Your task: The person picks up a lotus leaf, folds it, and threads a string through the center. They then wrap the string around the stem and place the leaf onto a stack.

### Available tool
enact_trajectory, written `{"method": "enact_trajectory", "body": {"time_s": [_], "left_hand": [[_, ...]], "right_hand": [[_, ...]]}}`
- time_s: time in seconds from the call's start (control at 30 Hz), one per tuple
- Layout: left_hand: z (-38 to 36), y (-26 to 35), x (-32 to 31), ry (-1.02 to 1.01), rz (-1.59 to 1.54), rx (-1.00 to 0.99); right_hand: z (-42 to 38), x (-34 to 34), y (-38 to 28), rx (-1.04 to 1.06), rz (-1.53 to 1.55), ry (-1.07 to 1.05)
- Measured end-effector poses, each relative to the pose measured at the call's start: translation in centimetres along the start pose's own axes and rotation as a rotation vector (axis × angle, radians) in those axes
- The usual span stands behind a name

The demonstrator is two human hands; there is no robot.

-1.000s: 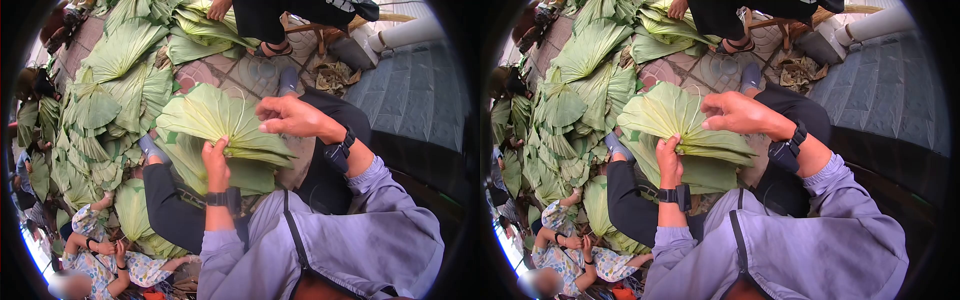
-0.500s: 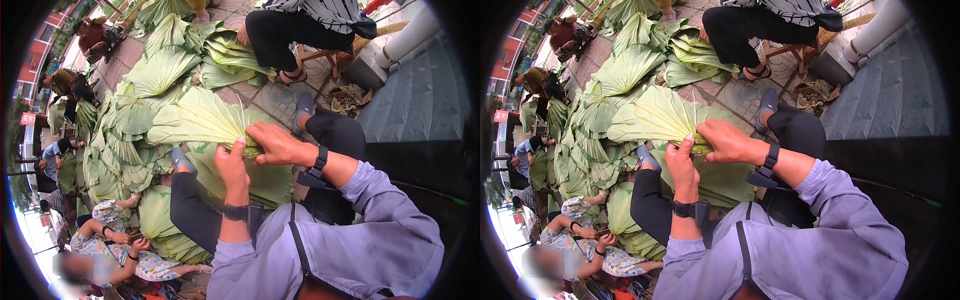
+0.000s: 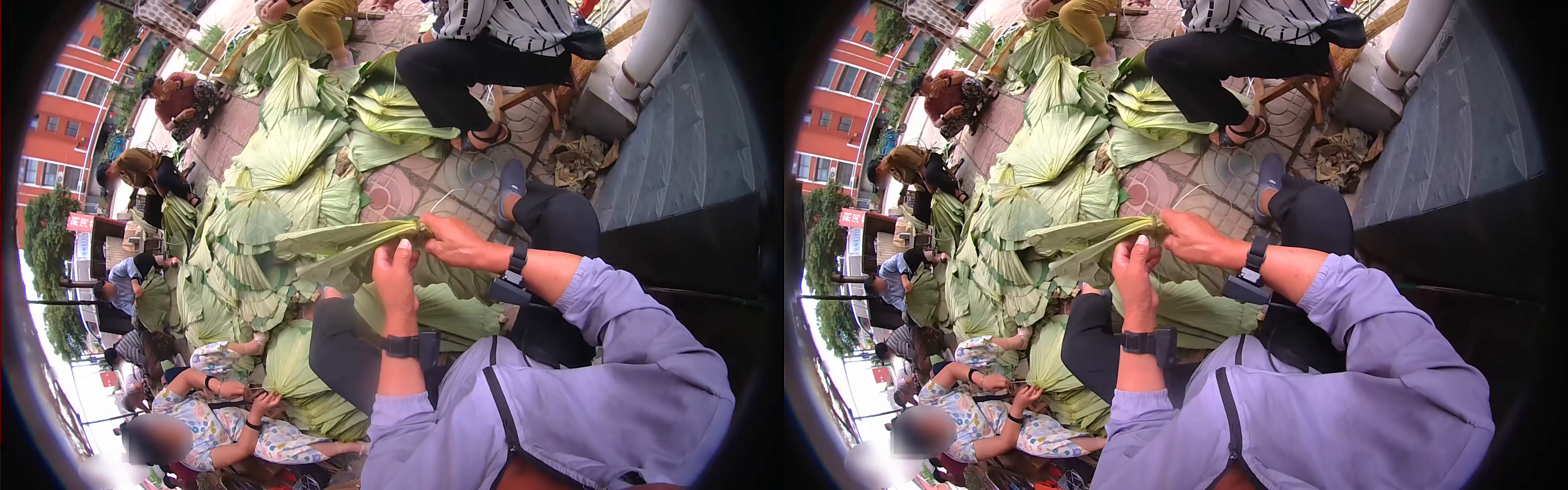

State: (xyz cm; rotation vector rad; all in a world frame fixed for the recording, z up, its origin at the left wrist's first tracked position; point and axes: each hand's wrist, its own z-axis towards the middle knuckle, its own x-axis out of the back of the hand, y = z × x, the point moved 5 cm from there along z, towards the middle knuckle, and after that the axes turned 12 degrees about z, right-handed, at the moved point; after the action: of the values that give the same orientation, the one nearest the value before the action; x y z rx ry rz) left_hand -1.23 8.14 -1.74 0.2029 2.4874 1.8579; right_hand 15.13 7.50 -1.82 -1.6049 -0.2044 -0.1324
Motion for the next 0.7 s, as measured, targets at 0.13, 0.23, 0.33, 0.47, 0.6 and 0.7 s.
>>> {"method": "enact_trajectory", "body": {"time_s": [0.13, 0.23, 0.33, 0.47, 0.6, 0.7], "left_hand": [[-0.3, -3.7, 1.0, 0.048, 0.155, 0.048], [-0.6, -5.8, 1.2, -0.027, 0.242, 0.079], [-0.6, -7.1, 1.4, -0.056, 0.379, 0.039], [-1.4, -8.2, 1.2, -0.122, 0.365, 0.144], [-2.4, -9.2, 2.0, -0.093, 0.345, 0.142], [-3.7, -10.5, 3.8, -0.03, 0.219, 0.204]], "right_hand": [[-0.3, 0.0, 0.4, -0.043, 0.145, -0.029], [-0.1, -0.2, 1.5, -0.058, 0.127, -0.038], [0.0, 0.3, 1.1, -0.058, 0.127, -0.018], [0.4, 1.0, 0.9, -0.046, 0.266, 0.058], [1.0, 2.5, 0.8, 0.052, 0.429, 0.115], [1.6, 3.4, 0.1, 0.052, 0.596, 0.135]]}}
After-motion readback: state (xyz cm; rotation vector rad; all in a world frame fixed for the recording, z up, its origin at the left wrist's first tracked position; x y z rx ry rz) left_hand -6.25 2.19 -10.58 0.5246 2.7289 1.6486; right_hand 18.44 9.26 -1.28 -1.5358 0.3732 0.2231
